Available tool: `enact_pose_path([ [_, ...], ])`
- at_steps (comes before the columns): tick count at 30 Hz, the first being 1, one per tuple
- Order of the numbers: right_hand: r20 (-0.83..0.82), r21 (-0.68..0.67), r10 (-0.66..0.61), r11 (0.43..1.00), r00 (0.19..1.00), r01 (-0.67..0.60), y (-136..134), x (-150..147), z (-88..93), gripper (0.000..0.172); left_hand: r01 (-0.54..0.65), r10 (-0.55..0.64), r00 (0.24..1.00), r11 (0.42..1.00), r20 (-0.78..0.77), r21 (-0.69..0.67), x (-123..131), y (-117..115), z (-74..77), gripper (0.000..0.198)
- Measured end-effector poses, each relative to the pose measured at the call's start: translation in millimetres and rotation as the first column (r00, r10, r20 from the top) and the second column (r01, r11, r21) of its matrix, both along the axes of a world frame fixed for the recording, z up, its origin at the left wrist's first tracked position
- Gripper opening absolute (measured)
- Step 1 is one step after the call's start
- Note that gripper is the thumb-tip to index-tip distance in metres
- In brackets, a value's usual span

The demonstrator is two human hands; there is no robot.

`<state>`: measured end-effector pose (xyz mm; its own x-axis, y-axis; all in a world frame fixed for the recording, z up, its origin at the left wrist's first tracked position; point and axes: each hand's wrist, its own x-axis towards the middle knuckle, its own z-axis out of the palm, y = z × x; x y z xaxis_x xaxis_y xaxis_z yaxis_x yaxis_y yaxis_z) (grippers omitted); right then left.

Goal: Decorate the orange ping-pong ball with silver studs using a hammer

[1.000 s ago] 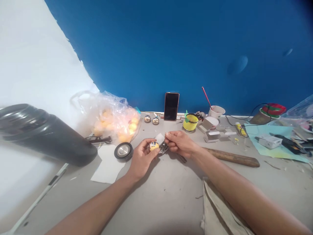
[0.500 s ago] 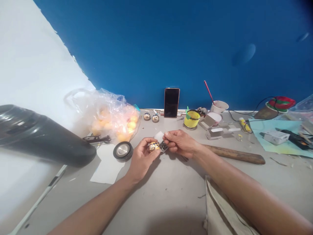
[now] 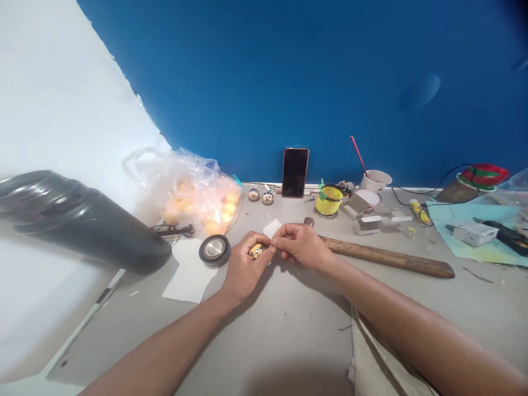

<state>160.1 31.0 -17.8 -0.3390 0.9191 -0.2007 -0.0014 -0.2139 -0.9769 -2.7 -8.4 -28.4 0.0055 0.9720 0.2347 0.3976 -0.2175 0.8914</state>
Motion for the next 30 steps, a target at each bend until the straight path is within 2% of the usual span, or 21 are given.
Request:
enact_pose_path([
  [4,0.041,0.022,0.001,1.000,0.999,-0.002,0,2,3.5,0.029,0.043,-0.020,0.994,0.974,-0.105,0.223,-3,2,-5.3,0.010],
  [7,0.088,0.049,0.007,0.999,0.996,-0.011,0,3,5.6,0.024,0.073,-0.026,0.987,0.953,-0.161,0.294,-5,4,-9.6,0.014],
  [11,0.140,0.067,0.025,0.997,0.990,-0.035,0,6,9.0,0.017,0.092,-0.036,0.984,0.942,-0.177,0.322,-6,6,-10.6,0.016],
  [15,0.149,0.054,0.043,0.997,0.988,-0.052,2,8,10.6,0.009,0.064,-0.019,0.989,0.951,-0.148,0.303,-6,6,-6.7,0.012],
  [22,0.058,-0.011,0.004,1.000,0.998,-0.003,2,5,6.8,0.012,0.086,-0.053,0.992,0.951,-0.117,0.297,-6,6,-4.6,0.012],
  [24,0.072,0.018,-0.009,1.000,0.997,0.008,1,5,6.9,0.010,0.076,-0.058,0.995,0.963,-0.077,0.257,-6,6,-3.2,0.010],
  [26,0.088,0.061,-0.034,0.998,0.996,0.029,1,6,6.4,0.009,0.045,-0.047,0.999,0.988,0.011,0.148,-6,6,-1.0,0.009],
  [28,0.075,0.067,-0.053,0.997,0.996,0.048,3,7,4.8,0.009,0.049,-0.040,0.977,0.998,0.211,-0.037,-6,8,1.0,0.016],
  [30,0.007,0.024,-0.056,0.998,0.998,0.055,6,8,2.6,0.013,0.140,-0.030,0.872,0.972,0.489,-0.190,-6,10,2.1,0.021],
])
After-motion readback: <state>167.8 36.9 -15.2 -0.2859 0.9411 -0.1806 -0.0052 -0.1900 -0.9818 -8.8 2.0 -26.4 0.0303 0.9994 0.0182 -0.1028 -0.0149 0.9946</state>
